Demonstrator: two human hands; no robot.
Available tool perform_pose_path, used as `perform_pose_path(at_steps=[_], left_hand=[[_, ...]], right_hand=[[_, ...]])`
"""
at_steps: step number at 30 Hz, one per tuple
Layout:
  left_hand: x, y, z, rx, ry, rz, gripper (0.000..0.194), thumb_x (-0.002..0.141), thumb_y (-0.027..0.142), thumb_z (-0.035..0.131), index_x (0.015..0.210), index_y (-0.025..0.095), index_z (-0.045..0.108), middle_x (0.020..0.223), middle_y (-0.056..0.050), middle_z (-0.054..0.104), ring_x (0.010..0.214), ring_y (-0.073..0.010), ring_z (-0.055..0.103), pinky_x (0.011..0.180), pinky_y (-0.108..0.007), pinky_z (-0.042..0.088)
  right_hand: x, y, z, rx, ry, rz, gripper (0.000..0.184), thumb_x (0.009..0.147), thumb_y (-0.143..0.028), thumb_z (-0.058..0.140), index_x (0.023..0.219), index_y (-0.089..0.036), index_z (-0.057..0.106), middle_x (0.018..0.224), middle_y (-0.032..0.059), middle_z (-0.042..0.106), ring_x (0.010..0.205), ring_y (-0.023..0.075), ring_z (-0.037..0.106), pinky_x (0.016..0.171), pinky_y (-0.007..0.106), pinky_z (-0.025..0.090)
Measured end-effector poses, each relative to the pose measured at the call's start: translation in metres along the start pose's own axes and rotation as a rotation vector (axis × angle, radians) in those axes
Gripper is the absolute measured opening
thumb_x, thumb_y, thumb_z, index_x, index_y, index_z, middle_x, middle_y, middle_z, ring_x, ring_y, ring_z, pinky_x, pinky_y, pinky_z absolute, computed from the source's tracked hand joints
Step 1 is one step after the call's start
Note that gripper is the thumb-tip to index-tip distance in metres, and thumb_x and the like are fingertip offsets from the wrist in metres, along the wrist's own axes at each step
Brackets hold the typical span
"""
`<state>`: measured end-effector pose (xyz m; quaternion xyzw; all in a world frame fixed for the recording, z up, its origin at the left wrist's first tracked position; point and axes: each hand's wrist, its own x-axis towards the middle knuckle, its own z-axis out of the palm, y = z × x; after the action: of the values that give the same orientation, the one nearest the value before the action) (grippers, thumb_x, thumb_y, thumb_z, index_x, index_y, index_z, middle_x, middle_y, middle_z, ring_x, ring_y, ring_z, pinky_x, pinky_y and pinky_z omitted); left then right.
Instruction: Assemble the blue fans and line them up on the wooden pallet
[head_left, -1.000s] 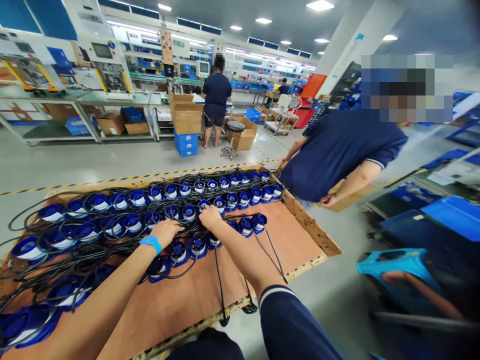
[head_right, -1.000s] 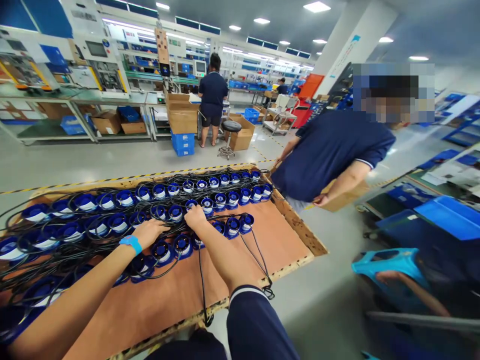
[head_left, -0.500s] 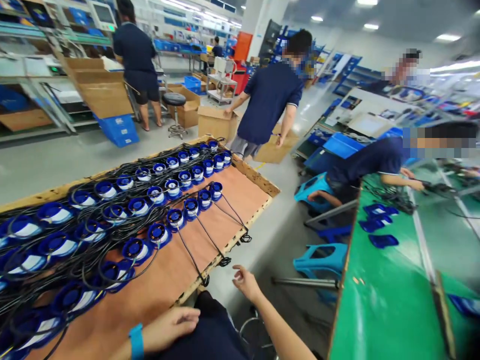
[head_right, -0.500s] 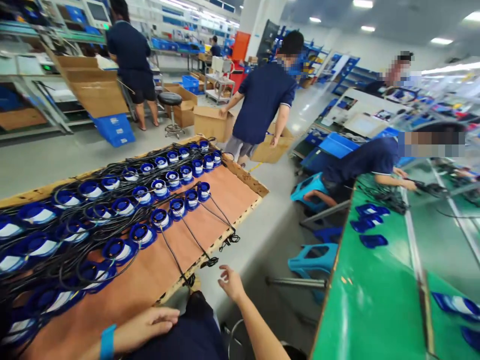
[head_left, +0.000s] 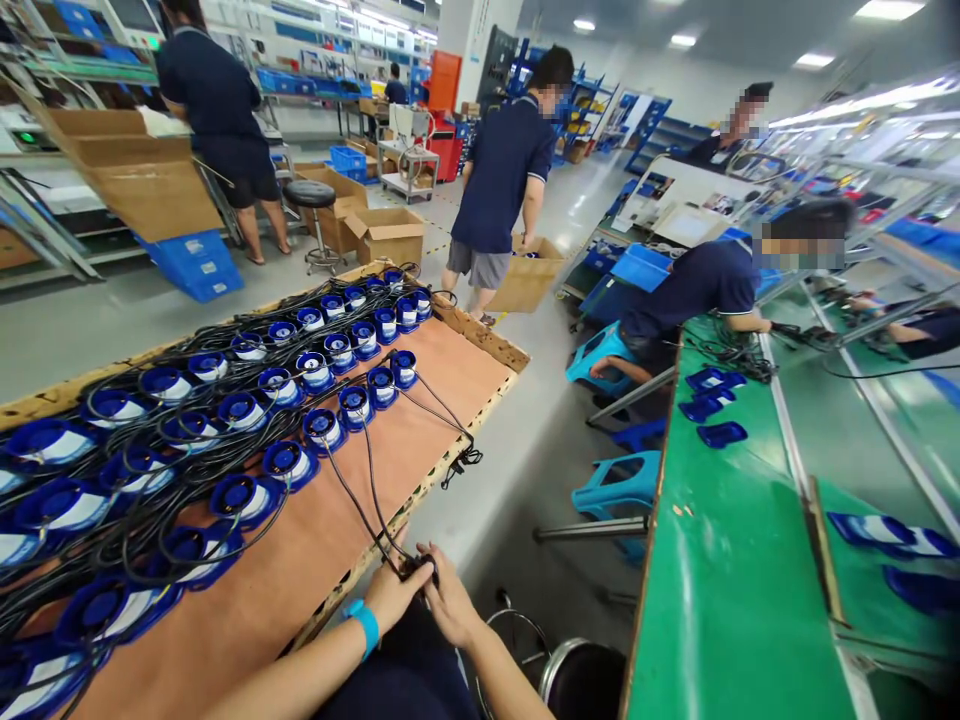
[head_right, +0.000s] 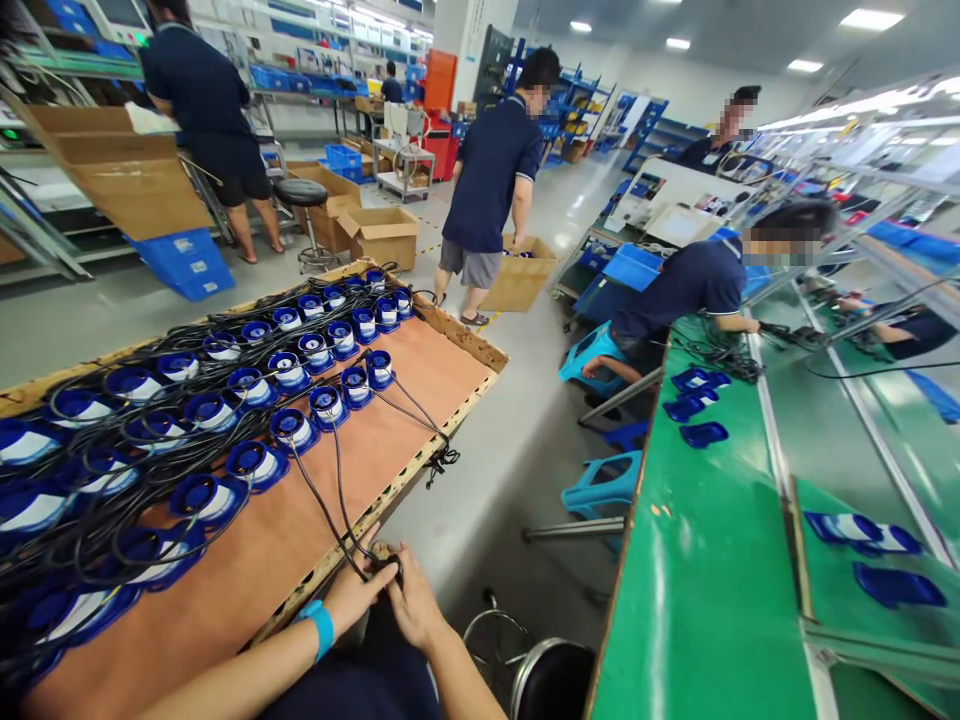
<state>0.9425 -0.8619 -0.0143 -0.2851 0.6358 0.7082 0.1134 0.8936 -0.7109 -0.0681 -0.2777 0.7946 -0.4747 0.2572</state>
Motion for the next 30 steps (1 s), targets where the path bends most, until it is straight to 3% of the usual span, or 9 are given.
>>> perform_pose_path(at_steps=[3, 5, 7, 10, 13, 15, 19, 24, 30], left_hand=[[-0.028, 0.031, 0.010, -0.074, -0.046, 0.050, 0.050, 0.074, 0.059, 0.074, 0.107, 0.022, 0.069, 0.103, -0.010, 0.073, 0.085, -0.0235, 0.070, 0.061, -0.029, 0.057], [-0.045, 0.065, 0.014, -0.293, -0.081, -0.024, 0.038, 0.079, 0.054, 0.073, 0.092, 0.018, 0.069, 0.089, -0.008, 0.073, 0.072, -0.0178, 0.070, 0.058, -0.025, 0.056], [-0.058, 0.103, 0.012, -0.553, -0.074, -0.117, 0.028, 0.084, 0.043, 0.072, 0.086, 0.015, 0.067, 0.079, -0.007, 0.072, 0.067, -0.0154, 0.070, 0.060, -0.022, 0.058], [-0.069, 0.157, -0.007, -0.889, -0.024, -0.161, 0.013, 0.093, 0.024, 0.063, 0.088, 0.012, 0.066, 0.079, -0.008, 0.072, 0.070, -0.0157, 0.073, 0.064, -0.022, 0.061], [-0.069, 0.198, -0.036, -1.132, 0.071, -0.111, 0.015, 0.097, 0.015, 0.051, 0.092, 0.012, 0.065, 0.084, -0.008, 0.074, 0.075, -0.0161, 0.075, 0.066, -0.022, 0.064], [-0.061, 0.220, -0.056, -1.230, 0.109, -0.055, 0.020, 0.100, 0.016, 0.045, 0.100, 0.011, 0.064, 0.093, -0.012, 0.074, 0.083, -0.0188, 0.076, 0.068, -0.023, 0.065], [-0.030, 0.250, -0.096, -1.367, 0.219, 0.083, 0.028, 0.103, 0.021, 0.039, 0.119, 0.014, 0.061, 0.121, -0.018, 0.069, 0.114, -0.0284, 0.069, 0.074, -0.028, 0.067], [0.020, 0.255, -0.149, -1.524, 0.433, 0.196, 0.037, 0.102, 0.025, 0.039, 0.135, 0.012, 0.050, 0.143, -0.025, 0.054, 0.128, -0.0337, 0.059, 0.078, -0.038, 0.068], [0.055, 0.228, -0.202, -1.467, 0.586, 0.068, 0.055, 0.099, 0.031, 0.045, 0.146, 0.003, 0.039, 0.138, -0.029, 0.055, 0.124, -0.0345, 0.061, 0.079, -0.041, 0.067]], right_hand=[[-0.037, -0.040, -0.028, 0.113, 0.042, -0.028, 0.049, 0.103, -0.054, 0.036, 0.143, -0.027, 0.043, 0.143, 0.0097, 0.055, 0.129, 0.0253, 0.056, 0.112, 0.047, 0.041], [-0.051, -0.061, -0.045, 0.134, 0.076, -0.086, 0.069, 0.094, -0.061, 0.053, 0.150, -0.027, 0.032, 0.149, 0.0120, 0.049, 0.134, 0.0295, 0.051, 0.113, 0.048, 0.041], [-0.054, -0.079, -0.064, 0.082, 0.114, -0.117, 0.088, 0.084, -0.059, 0.068, 0.153, -0.026, 0.026, 0.149, 0.0145, 0.048, 0.136, 0.0338, 0.048, 0.113, 0.051, 0.039], [-0.029, -0.113, -0.107, 0.039, 0.082, -0.092, 0.073, 0.091, -0.044, 0.064, 0.152, -0.030, 0.027, 0.122, 0.0104, 0.065, 0.113, 0.0282, 0.063, 0.103, 0.049, 0.048], [0.034, -0.160, -0.166, 0.145, -0.216, -0.094, 0.074, 0.089, -0.037, 0.067, 0.151, -0.031, 0.028, 0.105, 0.0047, 0.066, 0.090, 0.0204, 0.065, 0.078, 0.036, 0.059], [0.093, -0.194, -0.204, 0.189, -0.482, -0.077, 0.075, 0.087, -0.042, 0.070, 0.150, -0.030, 0.031, 0.108, 0.0058, 0.064, 0.084, 0.0181, 0.065, 0.056, 0.025, 0.055], [0.228, -0.247, -0.258, -0.080, -0.823, -0.096, 0.075, 0.083, -0.046, 0.075, 0.147, -0.025, 0.041, 0.095, 0.0023, 0.066, 0.067, 0.0114, 0.063, 0.049, 0.017, 0.047], [0.379, -0.266, -0.275, -0.525, -0.691, -0.274, 0.039, 0.094, -0.045, 0.058, 0.116, -0.015, 0.070, 0.075, 0.0004, 0.067, 0.065, 0.0115, 0.060, 0.057, 0.019, 0.045], [0.472, -0.245, -0.221, -0.943, -0.435, -0.369, 0.024, 0.096, -0.038, 0.061, 0.099, -0.021, 0.078, 0.080, 0.0031, 0.074, 0.079, 0.0166, 0.067, 0.071, 0.023, 0.045]])
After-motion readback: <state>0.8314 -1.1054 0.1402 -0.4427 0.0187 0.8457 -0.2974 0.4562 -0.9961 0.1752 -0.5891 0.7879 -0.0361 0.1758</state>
